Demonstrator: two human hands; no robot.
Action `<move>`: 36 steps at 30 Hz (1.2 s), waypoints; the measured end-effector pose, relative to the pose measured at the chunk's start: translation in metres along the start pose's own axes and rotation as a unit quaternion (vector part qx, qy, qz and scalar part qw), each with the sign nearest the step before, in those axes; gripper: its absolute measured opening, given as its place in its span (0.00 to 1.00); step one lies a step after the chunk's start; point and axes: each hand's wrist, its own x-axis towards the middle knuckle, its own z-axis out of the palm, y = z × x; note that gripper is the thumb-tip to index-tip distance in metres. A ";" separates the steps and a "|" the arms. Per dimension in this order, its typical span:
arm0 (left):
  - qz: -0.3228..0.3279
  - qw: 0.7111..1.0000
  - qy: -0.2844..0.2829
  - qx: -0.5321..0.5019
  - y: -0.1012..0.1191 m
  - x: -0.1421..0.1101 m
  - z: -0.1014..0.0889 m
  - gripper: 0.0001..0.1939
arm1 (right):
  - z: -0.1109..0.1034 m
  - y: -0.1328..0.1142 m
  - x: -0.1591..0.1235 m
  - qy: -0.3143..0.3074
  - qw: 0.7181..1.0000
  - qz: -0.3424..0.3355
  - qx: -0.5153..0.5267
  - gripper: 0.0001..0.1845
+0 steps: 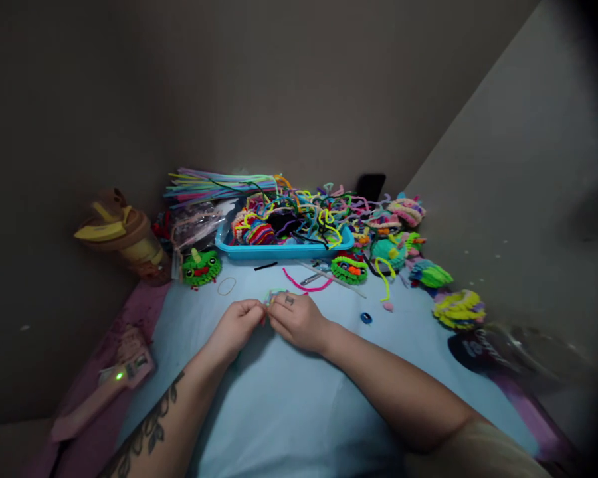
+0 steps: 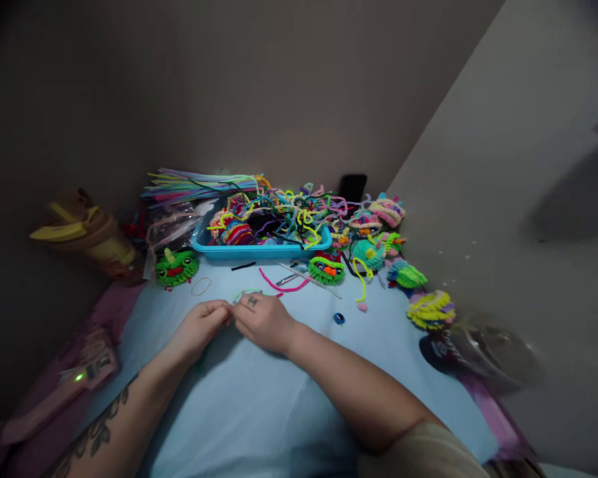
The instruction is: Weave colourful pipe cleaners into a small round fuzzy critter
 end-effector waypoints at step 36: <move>0.245 0.942 0.107 0.201 0.012 -0.013 -0.013 0.10 | 0.000 0.001 -0.014 0.105 0.891 0.263 0.355 0.06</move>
